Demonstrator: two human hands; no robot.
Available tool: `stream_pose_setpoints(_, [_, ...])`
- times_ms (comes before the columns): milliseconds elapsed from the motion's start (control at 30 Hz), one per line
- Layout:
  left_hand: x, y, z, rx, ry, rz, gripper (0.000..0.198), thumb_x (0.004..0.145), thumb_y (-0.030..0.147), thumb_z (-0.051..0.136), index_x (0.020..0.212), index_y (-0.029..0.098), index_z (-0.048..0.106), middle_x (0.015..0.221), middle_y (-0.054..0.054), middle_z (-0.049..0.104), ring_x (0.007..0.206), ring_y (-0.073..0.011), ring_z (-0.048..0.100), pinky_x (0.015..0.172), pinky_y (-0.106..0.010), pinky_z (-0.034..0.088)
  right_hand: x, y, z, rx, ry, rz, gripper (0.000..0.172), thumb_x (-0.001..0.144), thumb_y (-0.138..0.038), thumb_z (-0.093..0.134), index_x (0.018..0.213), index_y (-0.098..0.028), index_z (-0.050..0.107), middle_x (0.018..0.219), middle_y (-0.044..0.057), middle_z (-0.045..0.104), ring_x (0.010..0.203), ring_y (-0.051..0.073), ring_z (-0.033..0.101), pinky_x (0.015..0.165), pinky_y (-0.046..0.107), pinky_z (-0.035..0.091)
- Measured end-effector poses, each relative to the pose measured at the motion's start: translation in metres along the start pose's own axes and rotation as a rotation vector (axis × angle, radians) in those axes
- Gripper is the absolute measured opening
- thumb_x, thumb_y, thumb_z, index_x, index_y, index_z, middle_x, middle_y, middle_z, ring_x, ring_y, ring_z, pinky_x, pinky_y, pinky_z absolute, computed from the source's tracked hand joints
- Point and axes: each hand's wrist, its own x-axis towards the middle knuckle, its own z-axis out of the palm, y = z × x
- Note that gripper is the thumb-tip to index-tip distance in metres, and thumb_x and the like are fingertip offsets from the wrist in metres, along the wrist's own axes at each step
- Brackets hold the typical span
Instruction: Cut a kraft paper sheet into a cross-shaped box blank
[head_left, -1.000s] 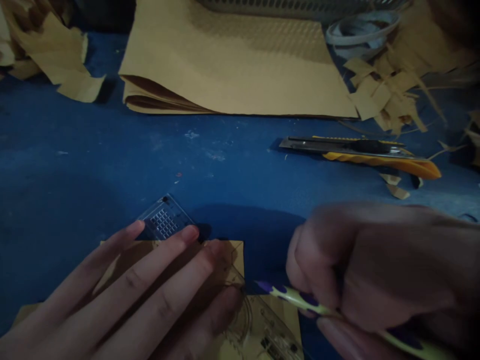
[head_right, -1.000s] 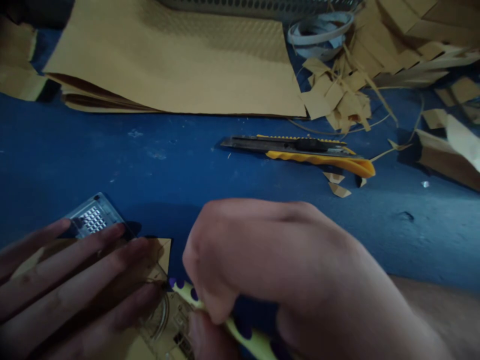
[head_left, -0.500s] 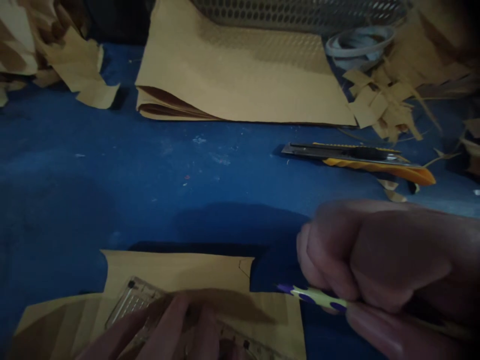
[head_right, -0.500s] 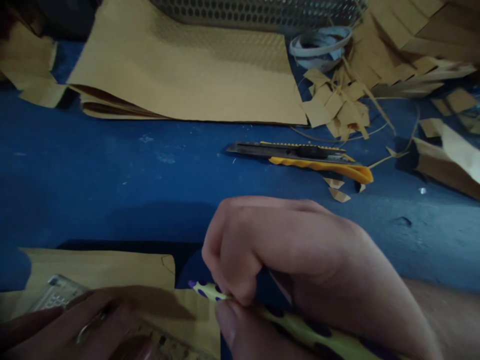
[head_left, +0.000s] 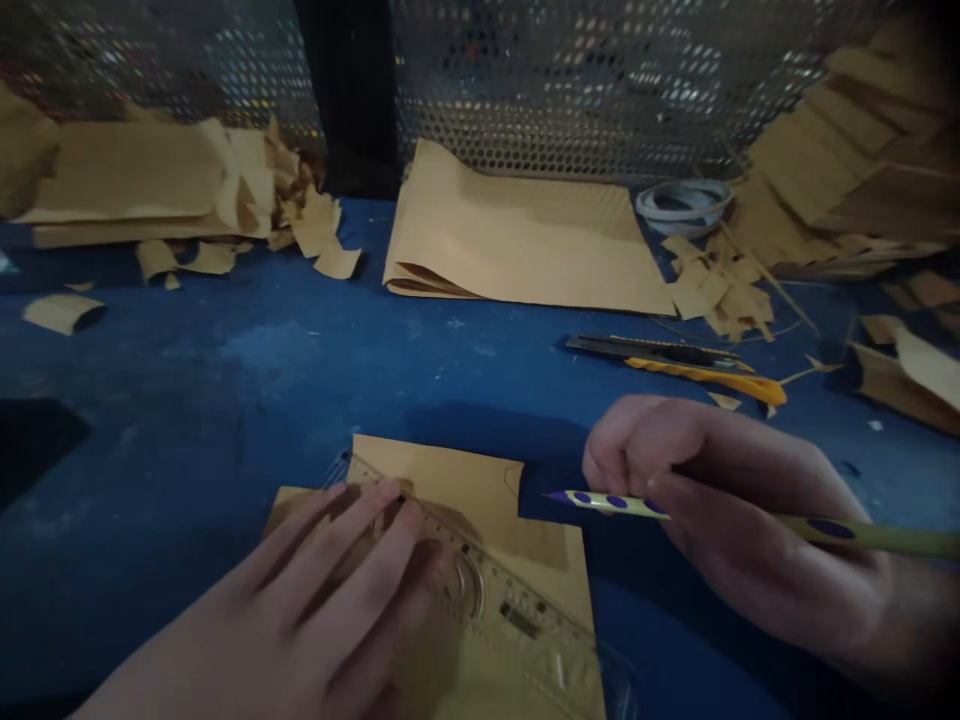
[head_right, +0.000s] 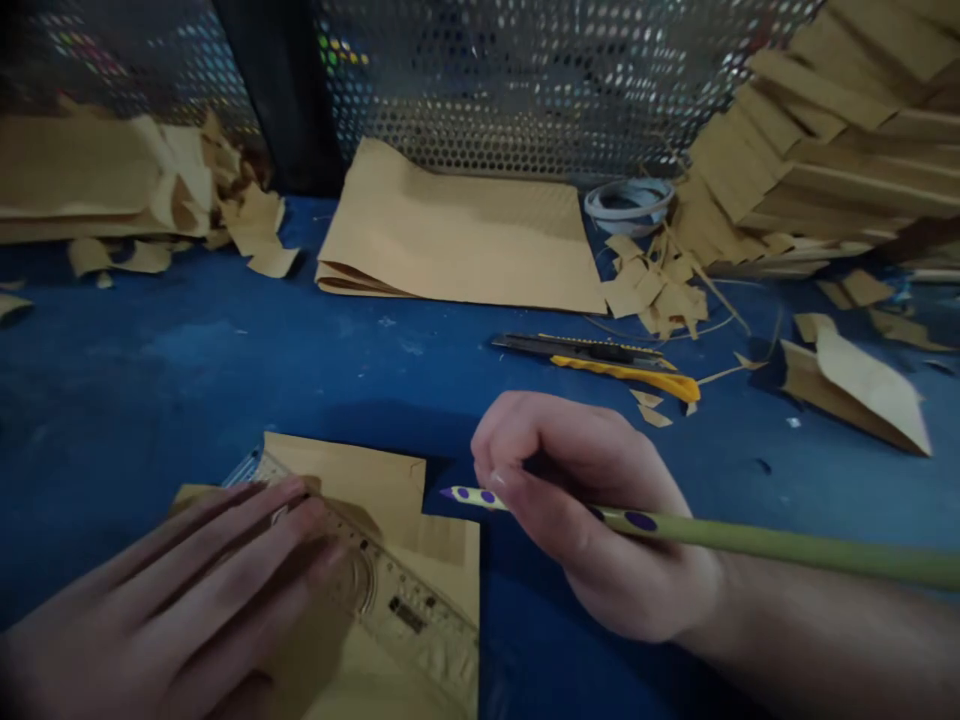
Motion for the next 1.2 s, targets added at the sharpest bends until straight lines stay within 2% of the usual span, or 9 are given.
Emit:
stream_pose_setpoints(167, [-0.011,-0.013,-0.010,-0.075,-0.016,-0.098,0.058,0.109,0.056,0.061,0.163,0.034,0.055,0.170,0.009,0.056,0.161,-0.0203,0.045,0.144,-0.035,0.008,0.006,-0.007,0.007,-0.009,0.067,-0.079,0.018,0.104,-0.023,0.068,0.088,-0.027,0.074,0.078,0.003,0.067,0.073,0.020,0.063,0.064,0.035,0.050])
stream_pose_setpoints(467, [-0.014,-0.025,-0.013,-0.106,0.047,-0.110,0.058,0.099,0.063,0.073,0.150,0.035,0.069,0.160,0.010,0.066,0.151,-0.0205,0.056,0.143,-0.030,0.008,0.037,-0.055,0.058,0.131,0.176,0.157,0.027,0.104,-0.025,0.073,0.077,-0.026,0.071,0.079,-0.001,0.067,0.075,0.015,0.065,0.072,0.028,0.055])
stream_pose_setpoints(567, [-0.015,-0.031,-0.014,-0.026,0.022,-0.083,0.059,0.103,0.066,0.063,0.154,0.036,0.065,0.161,0.005,0.065,0.152,-0.0245,0.057,0.139,-0.041,0.031,0.057,-0.049,0.082,0.070,0.103,0.205,0.031,0.105,-0.034,0.069,0.075,-0.024,0.068,0.077,0.000,0.069,0.070,0.015,0.066,0.067,0.030,0.056])
stream_pose_setpoints(667, [-0.019,-0.036,-0.007,0.066,-0.001,-0.031,0.062,0.110,0.062,0.049,0.165,0.034,0.054,0.163,-0.006,0.063,0.156,-0.0329,0.053,0.121,-0.052,0.053,0.069,-0.031,0.095,-0.063,0.022,0.195,0.016,0.089,-0.024,0.076,0.076,-0.024,0.066,0.076,0.001,0.070,0.066,0.016,0.065,0.056,0.028,0.052])
stream_pose_setpoints(833, [-0.028,-0.037,0.011,0.053,0.033,-0.082,0.069,0.112,0.059,0.043,0.177,0.035,0.032,0.174,-0.010,0.048,0.173,-0.0341,0.023,0.143,-0.050,0.006,0.069,-0.007,0.089,-0.115,-0.051,0.127,0.020,0.071,-0.006,0.072,0.075,-0.023,0.064,0.077,0.000,0.069,0.066,0.015,0.065,0.054,0.026,0.049])
stream_pose_setpoints(900, [-0.031,-0.036,0.014,0.033,0.014,-0.100,0.073,0.111,0.062,0.052,0.176,0.037,0.032,0.173,-0.011,0.047,0.175,-0.0338,0.018,0.144,-0.051,0.002,0.067,-0.005,0.085,-0.128,-0.098,0.076,0.023,0.072,-0.003,0.070,0.075,-0.024,0.061,0.077,-0.001,0.069,0.067,0.015,0.067,0.055,0.025,0.049])
stream_pose_setpoints(967, [-0.031,-0.037,0.015,0.042,0.030,-0.115,0.074,0.108,0.067,0.058,0.173,0.040,0.038,0.173,-0.009,0.047,0.174,-0.0356,0.021,0.144,-0.055,0.007,0.066,-0.006,0.083,-0.152,-0.122,0.033,0.028,0.071,0.000,0.070,0.075,-0.024,0.058,0.076,-0.003,0.068,0.069,0.014,0.069,0.056,0.024,0.050])
stream_pose_setpoints(1100, [-0.029,-0.042,0.014,0.047,0.069,-0.112,0.068,0.105,0.075,0.058,0.166,0.045,0.049,0.179,0.000,0.042,0.167,-0.0390,0.039,0.137,-0.063,0.036,0.066,-0.006,0.084,-0.142,-0.099,0.026,0.031,0.070,0.002,0.070,0.074,-0.023,0.054,0.077,-0.005,0.069,0.062,0.008,0.068,0.055,0.018,0.053])
stream_pose_setpoints(1200, [-0.029,-0.044,0.016,0.040,0.063,-0.129,0.067,0.105,0.074,0.060,0.164,0.044,0.053,0.181,0.002,0.038,0.164,-0.0373,0.044,0.135,-0.060,0.042,0.067,-0.005,0.086,-0.130,-0.080,0.065,0.029,0.067,0.003,0.069,0.074,-0.023,0.056,0.078,-0.006,0.070,0.061,0.006,0.069,0.056,0.014,0.053])
